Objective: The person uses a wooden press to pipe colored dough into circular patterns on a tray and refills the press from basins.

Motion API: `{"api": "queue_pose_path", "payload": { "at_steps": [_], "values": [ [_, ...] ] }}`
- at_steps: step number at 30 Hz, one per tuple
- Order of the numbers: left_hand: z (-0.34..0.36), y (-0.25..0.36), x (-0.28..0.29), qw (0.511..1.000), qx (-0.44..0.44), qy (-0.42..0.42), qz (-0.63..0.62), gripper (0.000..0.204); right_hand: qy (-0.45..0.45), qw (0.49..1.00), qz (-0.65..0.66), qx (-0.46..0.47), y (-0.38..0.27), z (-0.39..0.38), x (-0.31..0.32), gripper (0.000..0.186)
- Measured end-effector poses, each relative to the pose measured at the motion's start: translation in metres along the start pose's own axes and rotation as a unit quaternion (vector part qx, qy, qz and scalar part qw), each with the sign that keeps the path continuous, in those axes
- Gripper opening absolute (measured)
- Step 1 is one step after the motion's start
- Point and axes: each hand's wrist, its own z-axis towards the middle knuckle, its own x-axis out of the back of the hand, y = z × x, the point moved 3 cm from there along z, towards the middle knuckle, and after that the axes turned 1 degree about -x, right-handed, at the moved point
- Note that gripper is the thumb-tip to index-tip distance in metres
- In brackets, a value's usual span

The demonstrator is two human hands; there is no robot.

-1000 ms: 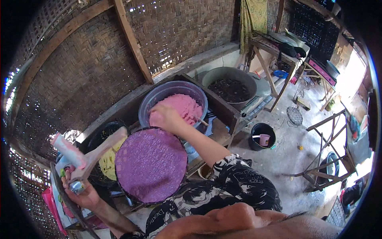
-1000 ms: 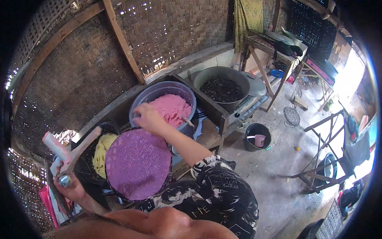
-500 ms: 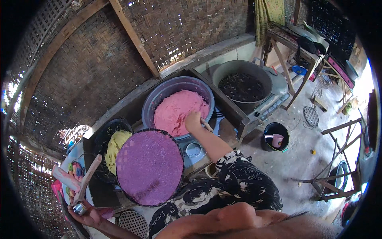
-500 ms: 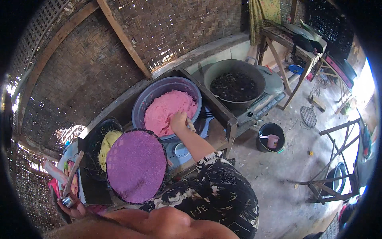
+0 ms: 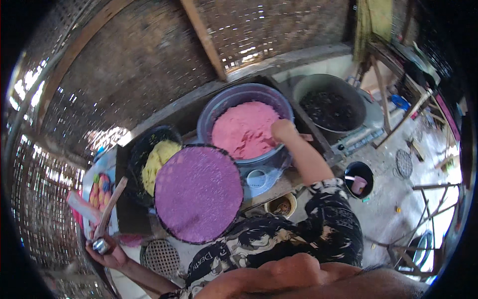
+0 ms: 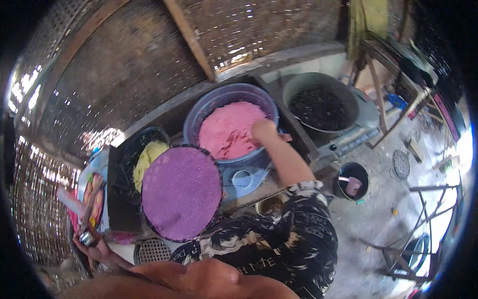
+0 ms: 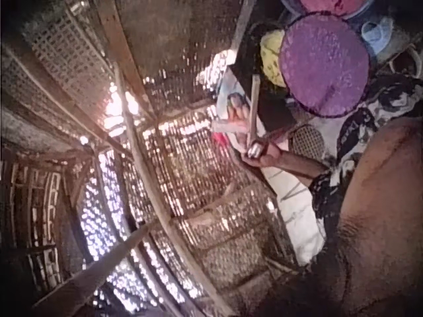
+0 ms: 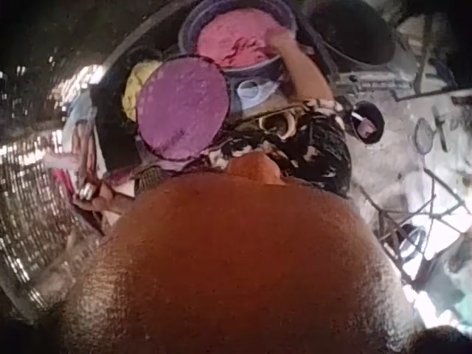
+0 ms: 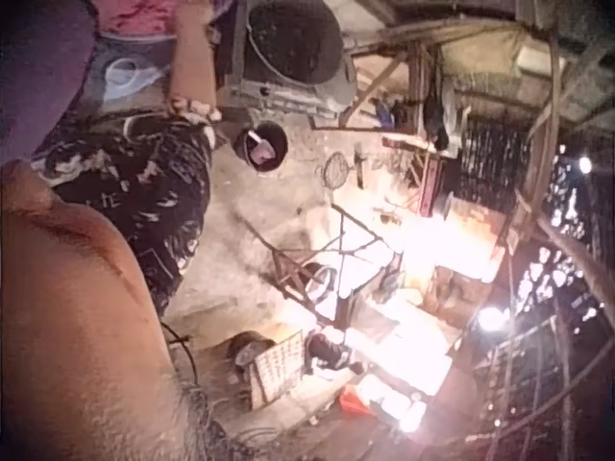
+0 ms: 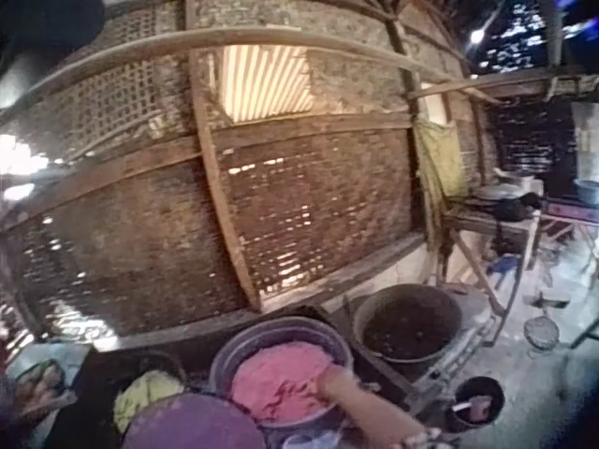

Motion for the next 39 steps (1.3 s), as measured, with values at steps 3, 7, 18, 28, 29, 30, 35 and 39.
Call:
{"api": "queue_pose_path", "payload": {
  "at_steps": [3, 7, 18, 28, 29, 30, 35, 39],
  "values": [
    [-0.006, 0.0, 0.0, 0.998, -0.038, 0.016, 0.047, 0.025, 0.004, 0.999, -0.024, 0.045, 0.009, 0.003, 0.042, 0.021],
    [-0.01, -0.009, -0.023, 1.0, -0.014, 0.001, -0.014, 0.019, 0.033, 0.992, -0.013, 0.118, 0.011, 0.016, 0.053, 0.019],
    [-0.043, 0.02, -0.017, 0.993, -0.075, 0.082, 0.044, 0.019, -0.079, 0.983, -0.101, 0.129, 0.0, 0.037, -0.032, 0.02],
    [-0.045, 0.031, -0.014, 0.978, -0.087, 0.134, 0.131, 0.016, -0.108, 0.988, -0.021, 0.109, -0.015, 0.033, -0.048, 0.028],
    [-0.041, 0.029, -0.017, 0.981, -0.075, 0.119, 0.135, 0.015, -0.109, 0.986, -0.025, 0.122, -0.015, 0.031, -0.042, 0.03],
    [-0.04, 0.031, -0.009, 0.965, -0.105, 0.202, 0.13, 0.011, -0.108, 0.985, -0.033, 0.133, -0.016, 0.027, -0.027, 0.032],
    [-0.024, 0.041, -0.024, 0.966, -0.076, 0.003, 0.247, 0.027, -0.185, 0.951, 0.155, 0.194, -0.014, 0.012, 0.058, 0.036],
    [0.016, 0.014, -0.064, 0.853, -0.047, 0.076, 0.514, 0.019, -0.184, 0.862, 0.369, 0.295, -0.039, -0.028, 0.138, 0.039]
  ]
}}
